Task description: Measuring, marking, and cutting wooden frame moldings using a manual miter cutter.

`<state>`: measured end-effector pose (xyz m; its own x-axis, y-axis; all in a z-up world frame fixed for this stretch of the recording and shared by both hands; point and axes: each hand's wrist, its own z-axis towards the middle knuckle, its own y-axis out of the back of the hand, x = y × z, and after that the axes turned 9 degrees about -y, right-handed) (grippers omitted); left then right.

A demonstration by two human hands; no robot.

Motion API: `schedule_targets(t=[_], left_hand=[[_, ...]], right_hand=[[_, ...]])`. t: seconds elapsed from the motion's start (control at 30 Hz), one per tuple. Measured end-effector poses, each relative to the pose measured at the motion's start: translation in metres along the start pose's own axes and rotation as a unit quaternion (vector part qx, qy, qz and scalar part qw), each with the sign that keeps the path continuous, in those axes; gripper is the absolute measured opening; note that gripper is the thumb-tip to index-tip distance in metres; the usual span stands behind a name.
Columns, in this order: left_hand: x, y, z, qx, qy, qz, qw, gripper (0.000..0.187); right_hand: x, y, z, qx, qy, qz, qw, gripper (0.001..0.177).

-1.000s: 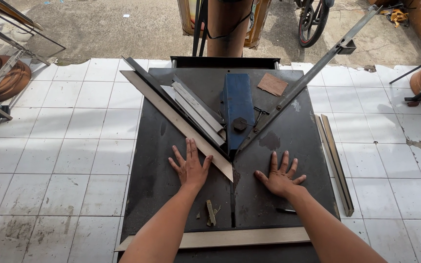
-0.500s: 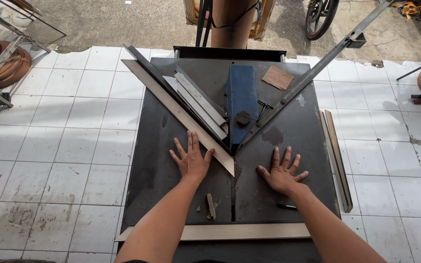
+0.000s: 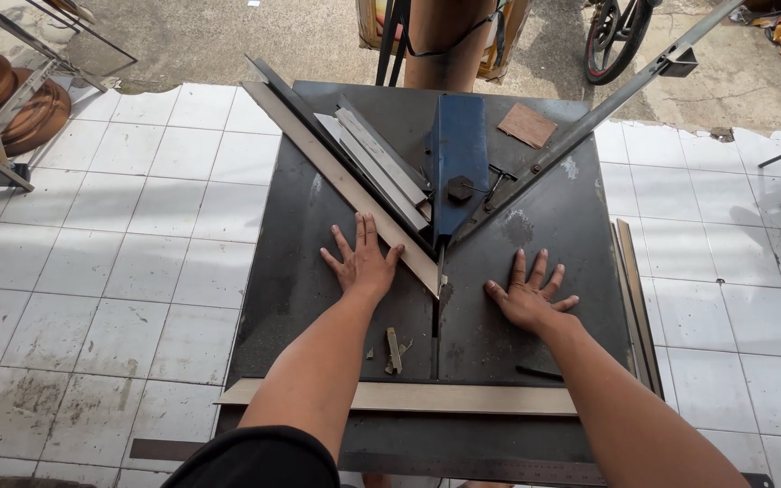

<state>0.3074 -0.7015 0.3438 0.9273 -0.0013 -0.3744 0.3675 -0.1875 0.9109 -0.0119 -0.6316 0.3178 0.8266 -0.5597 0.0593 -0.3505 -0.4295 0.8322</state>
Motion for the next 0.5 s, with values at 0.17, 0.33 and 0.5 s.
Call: schedule_targets(t=[0.17, 0.33, 0.5], left_hand=[[-0.003, 0.006, 0.015, -0.004, 0.004, -0.006, 1.000, 0.093], [-0.005, 0.022, -0.021, 0.009, 0.010, -0.020, 1.000, 0.092], [0.001, 0.015, -0.056, 0.016, 0.004, -0.025, 1.000, 0.094]], right_hand=[[0.011, 0.012, 0.007, -0.003, 0.006, 0.005, 1.000, 0.102], [0.002, -0.003, -0.013, 0.001, 0.002, -0.004, 1.000, 0.101], [-0.017, -0.023, -0.043, 0.001, -0.009, -0.017, 1.000, 0.102]])
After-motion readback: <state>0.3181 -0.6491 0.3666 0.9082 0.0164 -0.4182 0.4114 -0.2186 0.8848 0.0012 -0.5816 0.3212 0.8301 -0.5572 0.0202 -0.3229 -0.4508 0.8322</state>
